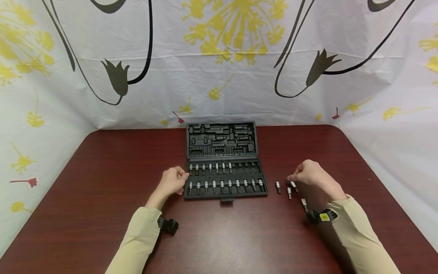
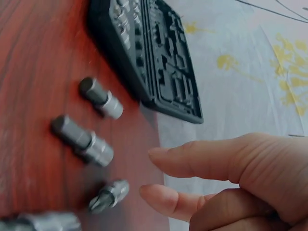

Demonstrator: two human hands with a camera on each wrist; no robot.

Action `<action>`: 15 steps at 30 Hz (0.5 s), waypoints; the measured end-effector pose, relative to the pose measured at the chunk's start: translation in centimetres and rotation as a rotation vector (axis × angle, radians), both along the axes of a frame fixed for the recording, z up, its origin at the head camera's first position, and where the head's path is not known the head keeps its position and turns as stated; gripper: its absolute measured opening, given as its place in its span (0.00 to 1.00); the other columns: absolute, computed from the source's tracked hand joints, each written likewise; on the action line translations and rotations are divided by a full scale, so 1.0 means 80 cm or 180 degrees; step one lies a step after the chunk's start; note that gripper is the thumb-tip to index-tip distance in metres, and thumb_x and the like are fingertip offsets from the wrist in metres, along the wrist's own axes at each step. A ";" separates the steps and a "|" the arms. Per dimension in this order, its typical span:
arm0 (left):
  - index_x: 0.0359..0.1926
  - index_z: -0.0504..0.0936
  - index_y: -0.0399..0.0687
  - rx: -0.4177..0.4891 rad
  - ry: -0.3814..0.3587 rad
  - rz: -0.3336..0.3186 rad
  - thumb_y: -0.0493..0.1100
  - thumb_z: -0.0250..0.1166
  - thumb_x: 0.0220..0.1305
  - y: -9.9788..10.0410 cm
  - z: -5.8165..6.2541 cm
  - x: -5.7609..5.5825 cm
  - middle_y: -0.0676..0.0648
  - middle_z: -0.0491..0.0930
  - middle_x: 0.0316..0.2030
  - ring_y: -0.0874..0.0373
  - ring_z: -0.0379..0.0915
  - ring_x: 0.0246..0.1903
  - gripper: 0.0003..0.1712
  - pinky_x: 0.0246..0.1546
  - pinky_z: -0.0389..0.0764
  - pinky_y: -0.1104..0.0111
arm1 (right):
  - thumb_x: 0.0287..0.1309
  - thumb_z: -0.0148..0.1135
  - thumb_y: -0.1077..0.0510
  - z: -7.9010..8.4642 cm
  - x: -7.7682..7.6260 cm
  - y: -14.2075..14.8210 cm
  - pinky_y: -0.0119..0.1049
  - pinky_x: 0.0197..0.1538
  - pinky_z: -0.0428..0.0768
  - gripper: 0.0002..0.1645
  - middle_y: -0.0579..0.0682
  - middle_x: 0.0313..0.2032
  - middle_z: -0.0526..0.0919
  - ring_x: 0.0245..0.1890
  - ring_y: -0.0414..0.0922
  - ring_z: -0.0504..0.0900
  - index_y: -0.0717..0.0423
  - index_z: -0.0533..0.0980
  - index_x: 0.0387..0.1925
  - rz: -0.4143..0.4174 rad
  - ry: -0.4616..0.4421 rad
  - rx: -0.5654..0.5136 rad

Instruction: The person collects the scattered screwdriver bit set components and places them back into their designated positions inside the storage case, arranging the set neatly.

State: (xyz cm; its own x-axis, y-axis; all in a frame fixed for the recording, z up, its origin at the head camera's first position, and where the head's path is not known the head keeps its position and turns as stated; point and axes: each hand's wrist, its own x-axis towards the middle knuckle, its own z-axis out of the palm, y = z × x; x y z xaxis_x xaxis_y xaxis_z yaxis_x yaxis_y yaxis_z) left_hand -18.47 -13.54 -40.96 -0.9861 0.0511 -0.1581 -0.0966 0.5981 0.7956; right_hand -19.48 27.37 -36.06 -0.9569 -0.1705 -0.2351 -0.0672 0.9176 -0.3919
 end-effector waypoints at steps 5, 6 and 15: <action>0.29 0.73 0.36 -0.0005 -0.0004 0.0019 0.38 0.57 0.66 0.000 -0.001 0.000 0.45 0.73 0.15 0.60 0.71 0.11 0.10 0.13 0.79 0.68 | 0.46 0.69 0.51 -0.008 0.003 0.007 0.31 0.20 0.62 0.17 0.37 0.10 0.64 0.18 0.39 0.62 0.55 0.77 0.11 -0.0006 -0.0104 0.0103; 0.29 0.73 0.36 -0.0003 -0.0012 0.0026 0.38 0.57 0.66 0.000 -0.001 0.000 0.45 0.73 0.15 0.60 0.71 0.11 0.10 0.13 0.79 0.68 | 0.46 0.69 0.51 -0.010 0.003 0.007 0.30 0.20 0.62 0.18 0.37 0.10 0.64 0.17 0.39 0.61 0.55 0.77 0.11 0.0005 -0.0125 0.0114; 0.28 0.72 0.37 -0.0010 -0.0044 0.0054 0.38 0.57 0.66 0.002 0.000 0.001 0.45 0.73 0.15 0.60 0.71 0.10 0.11 0.13 0.79 0.68 | 0.45 0.68 0.53 -0.018 0.002 0.010 0.31 0.20 0.61 0.15 0.38 0.10 0.66 0.17 0.39 0.62 0.56 0.79 0.12 0.0071 -0.0149 0.0170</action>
